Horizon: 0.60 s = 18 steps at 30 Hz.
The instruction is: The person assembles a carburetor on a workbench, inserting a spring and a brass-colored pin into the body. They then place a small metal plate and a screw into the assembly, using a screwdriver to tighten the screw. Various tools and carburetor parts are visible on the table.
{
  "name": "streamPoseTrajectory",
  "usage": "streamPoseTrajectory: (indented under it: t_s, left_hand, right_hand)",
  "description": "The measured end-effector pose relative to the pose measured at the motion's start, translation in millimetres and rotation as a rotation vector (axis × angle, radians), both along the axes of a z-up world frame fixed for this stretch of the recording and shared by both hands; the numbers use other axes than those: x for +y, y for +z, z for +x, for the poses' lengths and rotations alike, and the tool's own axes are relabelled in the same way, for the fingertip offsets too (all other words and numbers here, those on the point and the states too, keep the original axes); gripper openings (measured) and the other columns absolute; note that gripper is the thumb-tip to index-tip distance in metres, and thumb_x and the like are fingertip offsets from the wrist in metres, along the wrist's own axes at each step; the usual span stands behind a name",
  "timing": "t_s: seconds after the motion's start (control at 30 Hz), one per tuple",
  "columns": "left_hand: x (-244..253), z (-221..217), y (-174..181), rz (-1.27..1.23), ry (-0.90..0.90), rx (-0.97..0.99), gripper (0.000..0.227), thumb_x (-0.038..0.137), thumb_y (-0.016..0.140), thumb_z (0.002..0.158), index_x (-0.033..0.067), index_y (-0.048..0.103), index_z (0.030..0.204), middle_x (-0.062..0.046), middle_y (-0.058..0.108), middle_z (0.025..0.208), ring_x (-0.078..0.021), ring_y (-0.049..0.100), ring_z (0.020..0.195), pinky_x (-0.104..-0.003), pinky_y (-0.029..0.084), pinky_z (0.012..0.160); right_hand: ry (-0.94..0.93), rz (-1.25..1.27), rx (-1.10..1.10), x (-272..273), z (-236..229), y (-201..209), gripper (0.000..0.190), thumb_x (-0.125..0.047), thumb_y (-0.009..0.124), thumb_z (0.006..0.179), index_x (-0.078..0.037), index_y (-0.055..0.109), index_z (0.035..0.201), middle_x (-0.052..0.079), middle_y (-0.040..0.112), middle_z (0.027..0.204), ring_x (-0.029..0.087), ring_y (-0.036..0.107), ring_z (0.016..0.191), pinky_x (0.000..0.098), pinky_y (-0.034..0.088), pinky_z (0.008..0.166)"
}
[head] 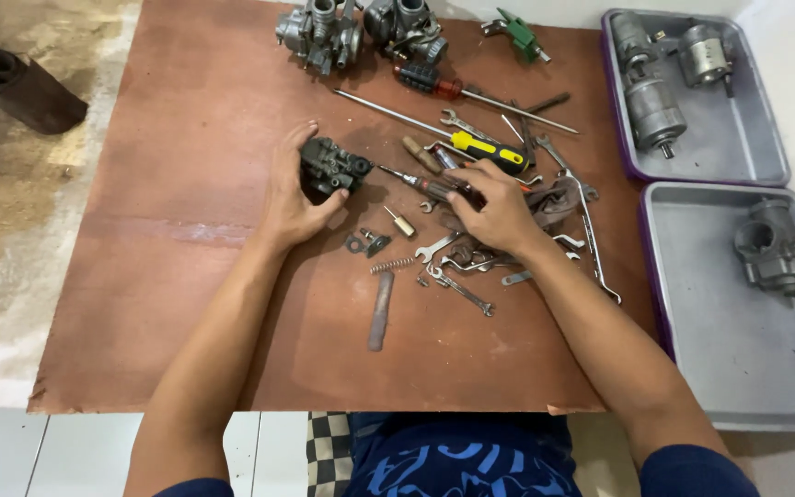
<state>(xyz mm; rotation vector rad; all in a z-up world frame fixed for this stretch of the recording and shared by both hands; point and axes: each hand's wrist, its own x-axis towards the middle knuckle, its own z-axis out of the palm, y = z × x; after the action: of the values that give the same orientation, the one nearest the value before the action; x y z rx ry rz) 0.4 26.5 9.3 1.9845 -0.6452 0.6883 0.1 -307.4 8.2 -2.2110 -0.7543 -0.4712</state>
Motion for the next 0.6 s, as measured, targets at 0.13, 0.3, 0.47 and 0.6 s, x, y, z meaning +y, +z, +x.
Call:
streamPoseTrajectory:
  t_s: [0.13, 0.3, 0.47, 0.6]
  left_hand:
    - [0, 0, -1, -0.016, 0.002, 0.034, 0.08, 0.019, 0.086, 0.076, 0.0013, 0.048, 0.143, -0.019, 0.051, 0.142, -0.0409, 0.048, 0.136, -0.05, 0.035, 0.116]
    - [4, 4, -11, -0.024, 0.03, 0.093, 0.085, 0.024, 0.089, 0.073, 0.0079, 0.049, 0.146, -0.016, 0.053, 0.136, -0.0375, 0.05, 0.132, -0.048, 0.037, 0.115]
    - [2, 2, -9, -0.054, 0.026, 0.121, 0.084, 0.022, 0.089, 0.073, 0.0068, 0.049, 0.145, -0.02, 0.053, 0.133, -0.0421, 0.052, 0.127, -0.051, 0.039, 0.112]
    - [3, 6, -14, -0.073, 0.032, 0.151, 0.081, 0.023, 0.088, 0.075, 0.0085, 0.051, 0.145, -0.019, 0.054, 0.132, -0.0415, 0.053, 0.127, -0.05, 0.041, 0.11]
  right_hand:
    - [-0.002, 0.087, 0.019, -5, 1, 0, 0.03, -0.008, 0.078, 0.086, -0.012, 0.078, 0.116, 0.011, 0.07, 0.099, 0.033, 0.072, 0.093, 0.0386, 0.056, 0.08]
    - [0.021, 0.142, 0.004, -7, -1, -4, 0.027, -0.005, 0.078, 0.087, -0.012, 0.08, 0.112, 0.008, 0.072, 0.097, 0.028, 0.072, 0.091, 0.0358, 0.055, 0.08]
    - [0.065, 0.164, -0.025, -5, -4, 4, 0.023, 0.0, 0.076, 0.087, -0.004, 0.079, 0.109, 0.015, 0.072, 0.093, 0.035, 0.071, 0.085, 0.0413, 0.055, 0.074]
    - [0.082, 0.159, -0.039, -3, -5, 4, 0.022, 0.001, 0.075, 0.088, -0.003, 0.079, 0.109, 0.014, 0.072, 0.092, 0.034, 0.071, 0.082, 0.04, 0.055, 0.074]
